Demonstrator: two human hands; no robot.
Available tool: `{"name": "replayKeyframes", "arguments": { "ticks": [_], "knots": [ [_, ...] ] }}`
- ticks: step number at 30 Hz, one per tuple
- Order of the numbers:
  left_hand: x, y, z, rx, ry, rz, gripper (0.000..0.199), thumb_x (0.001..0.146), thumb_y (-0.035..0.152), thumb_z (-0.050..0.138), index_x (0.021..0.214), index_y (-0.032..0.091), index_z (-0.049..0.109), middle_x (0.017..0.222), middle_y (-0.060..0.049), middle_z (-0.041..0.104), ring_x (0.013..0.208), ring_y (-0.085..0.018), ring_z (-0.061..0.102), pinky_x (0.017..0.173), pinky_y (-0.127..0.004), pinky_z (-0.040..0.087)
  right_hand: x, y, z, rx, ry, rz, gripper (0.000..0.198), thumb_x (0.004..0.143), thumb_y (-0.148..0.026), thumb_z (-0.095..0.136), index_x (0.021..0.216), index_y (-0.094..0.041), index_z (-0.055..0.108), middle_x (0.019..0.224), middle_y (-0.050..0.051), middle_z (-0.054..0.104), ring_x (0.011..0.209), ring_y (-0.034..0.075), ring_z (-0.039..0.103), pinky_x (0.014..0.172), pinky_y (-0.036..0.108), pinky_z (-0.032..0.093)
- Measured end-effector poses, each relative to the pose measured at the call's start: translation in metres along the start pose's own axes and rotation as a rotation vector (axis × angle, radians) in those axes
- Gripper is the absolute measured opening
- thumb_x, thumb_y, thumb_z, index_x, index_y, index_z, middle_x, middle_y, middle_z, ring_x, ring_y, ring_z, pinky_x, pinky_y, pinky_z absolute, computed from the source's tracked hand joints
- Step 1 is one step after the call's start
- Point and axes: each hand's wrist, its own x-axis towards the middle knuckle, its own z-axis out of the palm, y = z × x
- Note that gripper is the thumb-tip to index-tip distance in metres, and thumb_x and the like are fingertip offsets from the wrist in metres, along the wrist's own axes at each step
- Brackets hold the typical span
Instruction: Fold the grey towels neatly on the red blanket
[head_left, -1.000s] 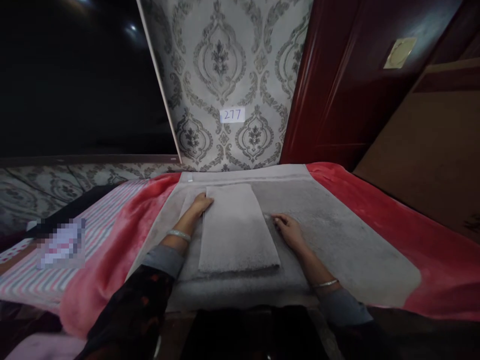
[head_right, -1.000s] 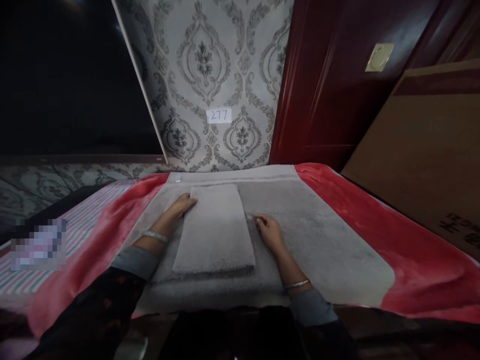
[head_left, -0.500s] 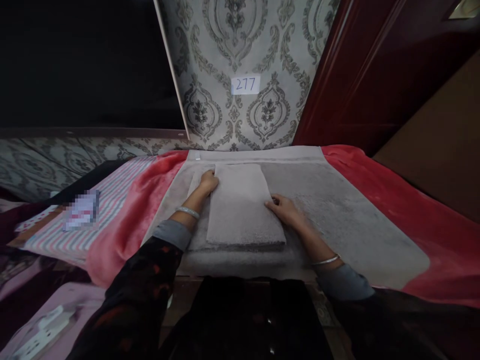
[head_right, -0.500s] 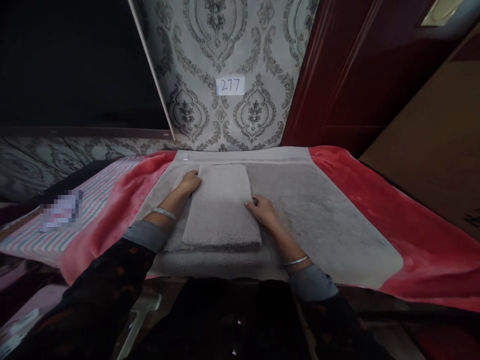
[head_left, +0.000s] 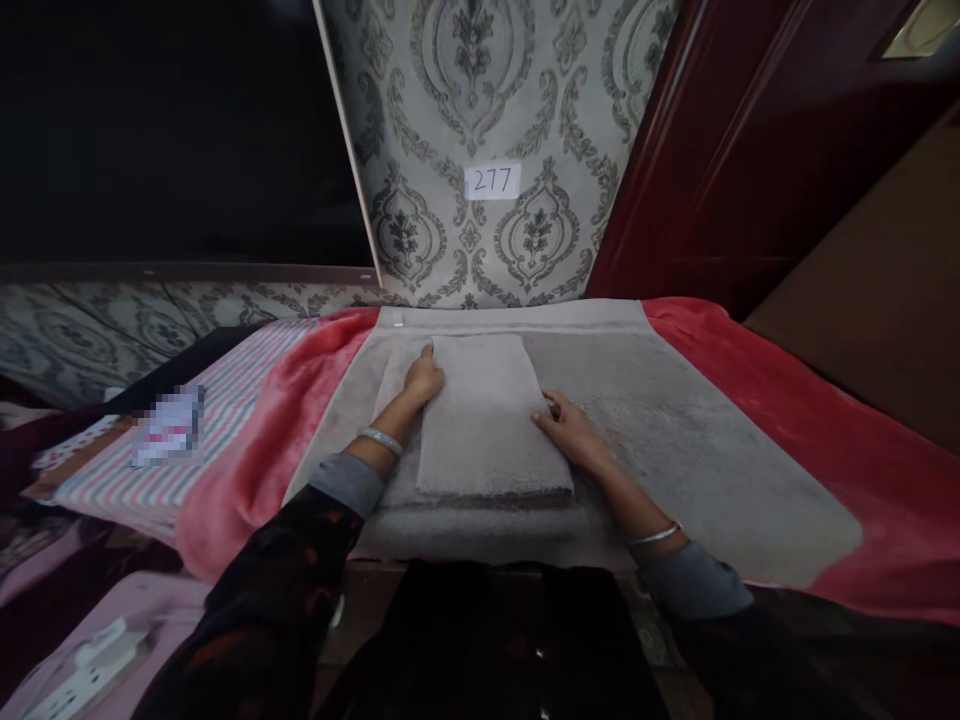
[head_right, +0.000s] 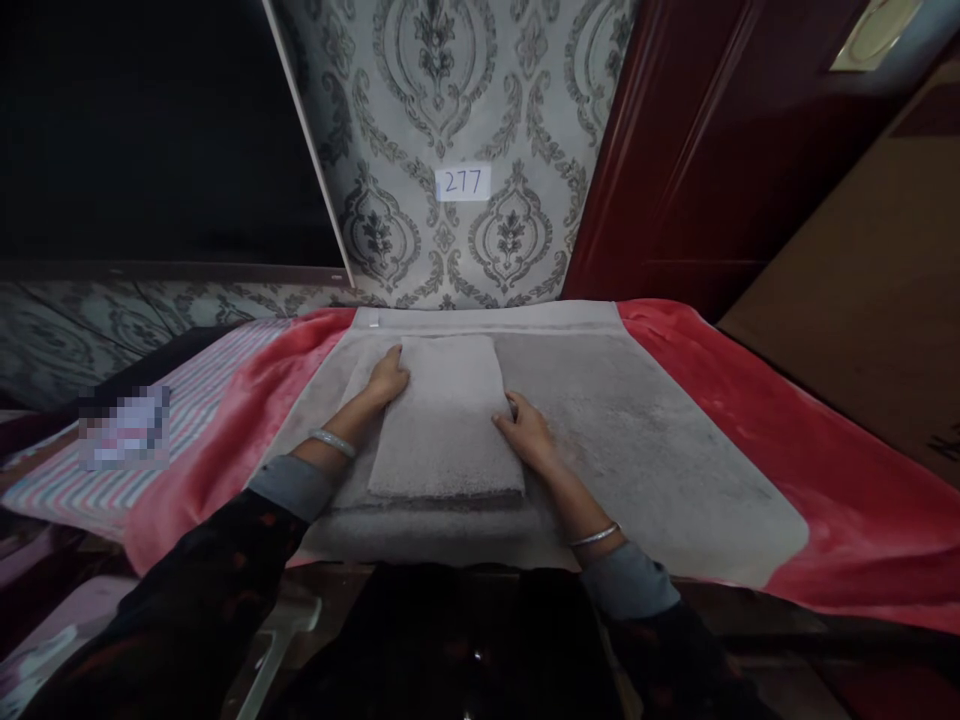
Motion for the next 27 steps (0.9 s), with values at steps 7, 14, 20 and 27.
{"name": "replayKeyframes", "arguments": {
  "ticks": [7,14,20,27],
  "knots": [
    [-0.01,0.004,-0.002,0.073,-0.032,-0.019,0.076,0.086,0.011,0.047,0.158,0.017,0.024,0.127,-0.016,0.068,0.119,-0.03,0.064,0.099,-0.038,0.047,-0.002,0.002,0.003,-0.038,0.018,0.002,0.053,0.079,-0.026,0.061,0.131,-0.022,0.06,0.112,0.007,0.073,0.099,0.024,0.068,0.089,0.04,0.054],
    [-0.051,-0.003,-0.008,0.142,-0.053,0.077,0.081,0.089,0.028,0.054,0.16,0.018,0.016,0.14,-0.018,0.057,0.12,-0.032,0.062,0.098,-0.038,0.048,-0.03,-0.033,-0.004,-0.364,0.021,-0.312,0.058,0.091,-0.037,0.05,0.146,-0.016,0.049,0.141,0.016,0.057,0.131,0.03,0.051,0.111,0.049,0.039],
    [-0.076,-0.011,0.009,0.283,-0.034,0.148,0.069,0.094,0.018,0.036,0.16,0.028,0.017,0.134,-0.017,0.056,0.107,-0.031,0.066,0.093,-0.041,0.048,-0.051,-0.046,0.022,-0.589,-0.26,-0.366,0.064,0.098,-0.053,0.038,0.154,-0.021,0.038,0.163,0.012,0.031,0.151,0.031,0.022,0.12,0.055,0.02],
    [-0.071,-0.009,0.001,0.259,-0.062,0.121,0.068,0.093,0.019,0.042,0.158,0.024,0.023,0.138,-0.017,0.055,0.115,-0.032,0.063,0.098,-0.042,0.047,-0.051,-0.039,0.021,-0.616,-0.317,-0.316,0.065,0.101,-0.053,0.033,0.155,-0.018,0.036,0.164,0.013,0.026,0.152,0.03,0.019,0.121,0.054,0.017]
  ]
}}
